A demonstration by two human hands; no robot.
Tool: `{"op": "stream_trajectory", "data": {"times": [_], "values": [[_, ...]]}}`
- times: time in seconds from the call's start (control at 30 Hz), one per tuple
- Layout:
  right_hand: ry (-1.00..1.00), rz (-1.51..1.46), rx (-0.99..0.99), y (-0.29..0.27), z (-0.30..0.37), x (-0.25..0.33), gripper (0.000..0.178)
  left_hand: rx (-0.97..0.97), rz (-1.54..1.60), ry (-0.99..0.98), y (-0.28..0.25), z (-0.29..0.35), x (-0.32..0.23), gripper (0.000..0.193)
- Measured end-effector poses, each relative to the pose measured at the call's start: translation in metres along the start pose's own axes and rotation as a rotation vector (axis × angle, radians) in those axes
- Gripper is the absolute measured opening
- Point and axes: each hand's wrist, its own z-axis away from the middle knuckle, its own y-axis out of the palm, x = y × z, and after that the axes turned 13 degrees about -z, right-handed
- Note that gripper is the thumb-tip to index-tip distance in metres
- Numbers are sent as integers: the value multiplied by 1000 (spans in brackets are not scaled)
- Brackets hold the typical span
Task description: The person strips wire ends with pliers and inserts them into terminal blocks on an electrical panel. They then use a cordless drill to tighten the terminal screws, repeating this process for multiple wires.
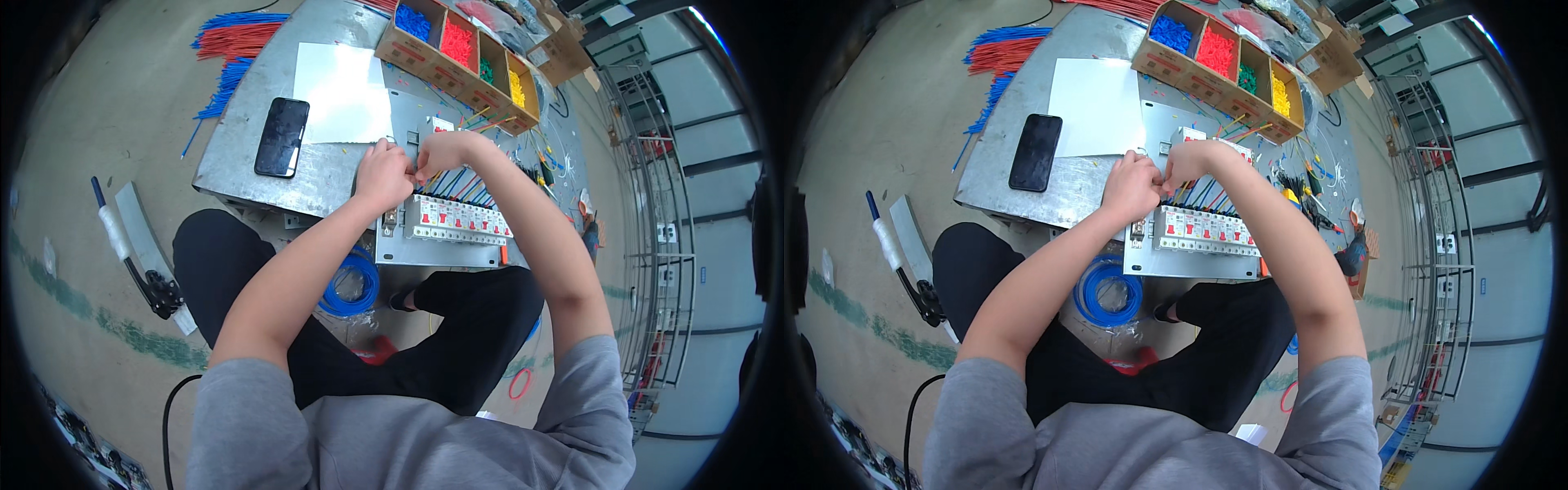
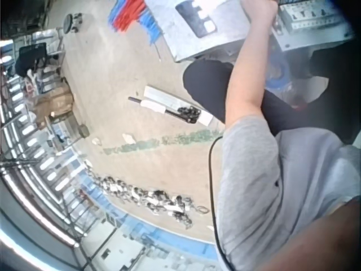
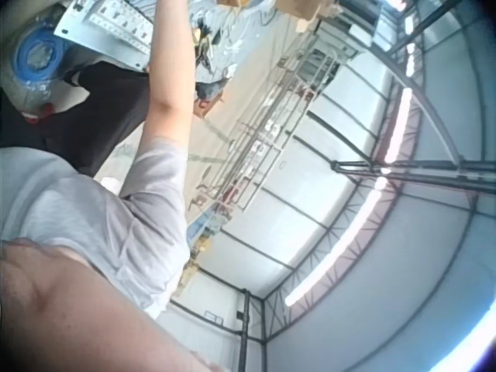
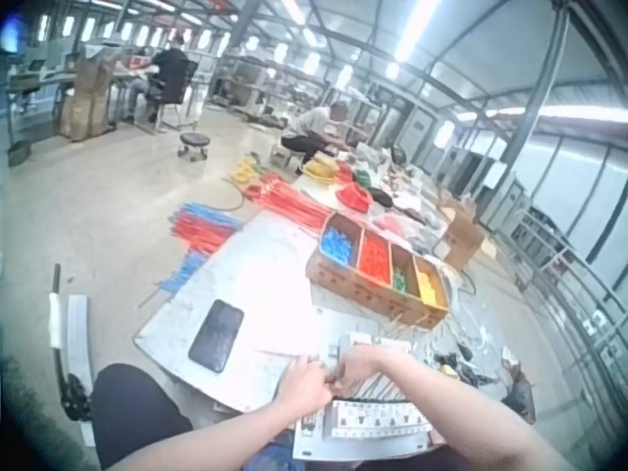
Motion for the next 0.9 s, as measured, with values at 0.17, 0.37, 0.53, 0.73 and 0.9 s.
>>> {"op": "stream_trajectory", "data": {"times": [0.17, 0.37, 0.53, 0.73, 0.9], "values": [[-39, 55, 87, -9, -15, -2, 34, -119, 90, -66, 0, -8, 3, 38], [-16, 49, 78, 4, -22, -2, 26, 12, 70, -124, -4, -22, 2, 48], [44, -18, -103, 23, -31, -6, 33, -15, 42, -154, 9, -29, 10, 48], [106, 20, -267, 34, -22, -1, 37, 81, 77, -208, 1, -32, 4, 52], [-53, -19, -34, 25, -29, -12, 25, 64, 87, -214, 5, -33, 5, 31]]}}
